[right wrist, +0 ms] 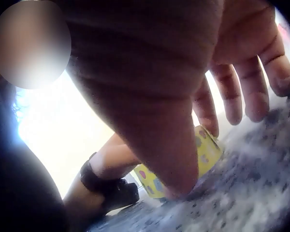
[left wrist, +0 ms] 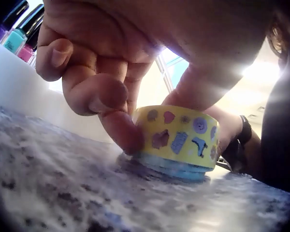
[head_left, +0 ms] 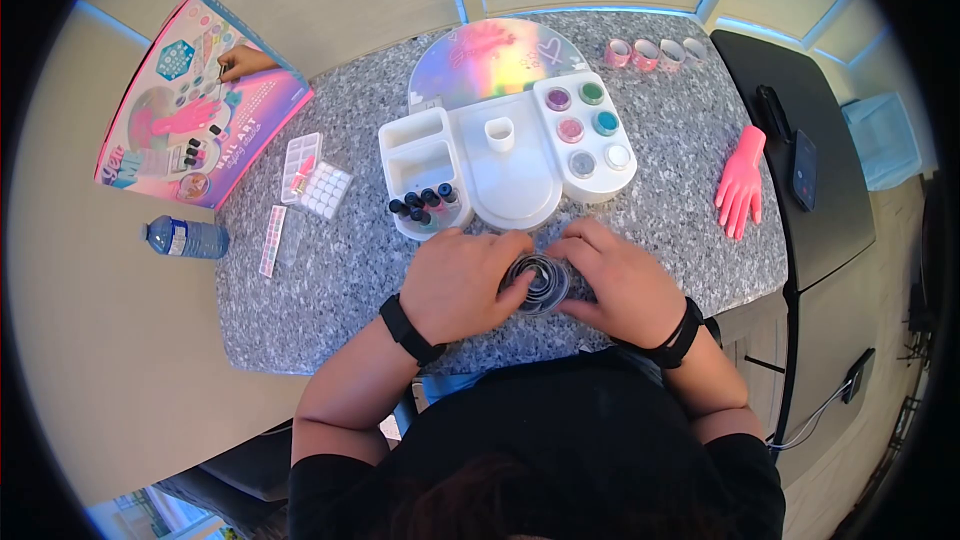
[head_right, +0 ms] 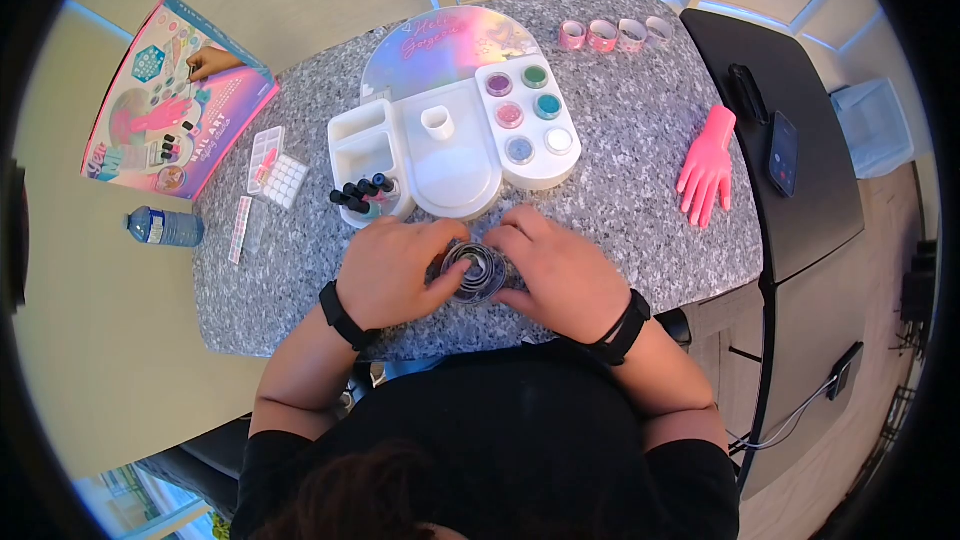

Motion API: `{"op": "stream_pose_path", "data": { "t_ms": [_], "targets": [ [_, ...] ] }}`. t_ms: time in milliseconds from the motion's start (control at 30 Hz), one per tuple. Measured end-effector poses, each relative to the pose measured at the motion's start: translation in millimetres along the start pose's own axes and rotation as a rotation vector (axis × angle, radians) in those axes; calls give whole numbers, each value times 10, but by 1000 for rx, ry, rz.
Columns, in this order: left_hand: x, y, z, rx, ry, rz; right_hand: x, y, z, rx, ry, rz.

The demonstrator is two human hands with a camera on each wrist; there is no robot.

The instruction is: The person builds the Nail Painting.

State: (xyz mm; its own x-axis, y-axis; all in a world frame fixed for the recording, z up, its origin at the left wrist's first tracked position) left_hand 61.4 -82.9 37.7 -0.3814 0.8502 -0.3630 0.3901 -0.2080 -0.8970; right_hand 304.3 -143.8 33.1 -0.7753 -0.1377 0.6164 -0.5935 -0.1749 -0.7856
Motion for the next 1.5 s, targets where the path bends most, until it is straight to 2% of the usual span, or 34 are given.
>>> {"op": "stream_pose_path", "data": {
  "t_ms": [100,167,200,267,367,467,533,567,633,667,733,800,833,900,967,1033,1100,1200,1333,1500],
  "targets": [
    [19,37,18,16,-22,12,8,15,-15,56,-3,-15],
    [17,34,16,3,-38,23,9,9,-34,-24,-81,-85],
    [8,11,12,-43,-55,41,21,-4,-48,-23,-86,-83],
    [4,-23,11,-94,-77,54,68,-64,-83,-34,-74,-276],
    [19,-106,24,-203,-63,80,186,-191,-141,-24,-13,-325],
    [65,-243,50,-249,-40,57,293,-365,-303,-71,-103,-281],
    [145,-353,55,-494,3,64,395,-506,-493,-103,-165,-229],
    [202,-399,66,-503,0,55,451,-565,-613,-138,-215,-181],
    [376,-507,151,-851,-146,62,579,-601,-925,-189,-252,-146],
    [488,-547,199,-861,-148,55,615,-563,-1106,-218,-270,-103],
    [736,-604,302,-1053,-284,92,683,-467,-1460,-250,-298,-54],
    [883,-640,315,-1105,-314,182,741,-306,-1781,-52,-224,69],
    [959,-654,324,-1146,-346,281,770,-225,-1877,-56,-234,73],
    [1056,-648,342,-1110,-366,289,833,-83,-2027,74,-205,79],
    [1098,-607,325,-924,-531,424,915,-37,-2072,122,-168,87],
    [1149,-539,340,-875,-563,351,969,2,-2088,196,-119,75],
    [1097,-492,317,-779,-554,143,1034,-17,-2053,212,-89,67],
    [972,-571,290,-721,-609,57,989,-44,-1972,267,-66,-115],
    [931,-592,308,-633,-637,-91,867,81,-1976,216,-135,-65],
    [994,-568,321,-606,-570,-48,759,279,-2028,51,-125,-170]
  ]
}}
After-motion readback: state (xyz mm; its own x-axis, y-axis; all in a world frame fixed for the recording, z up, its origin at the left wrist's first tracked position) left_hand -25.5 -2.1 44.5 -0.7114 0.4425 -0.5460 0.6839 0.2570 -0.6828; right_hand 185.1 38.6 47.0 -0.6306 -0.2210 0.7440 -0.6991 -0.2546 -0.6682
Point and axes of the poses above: each hand's wrist, its own z-axis away from the middle knuckle, its own y-axis out of the palm, x = y × z, the point moved 1 cm from there along -z, towards the middle knuckle, and after that the axes turned 15 degrees about y, right-handed, at the moved point
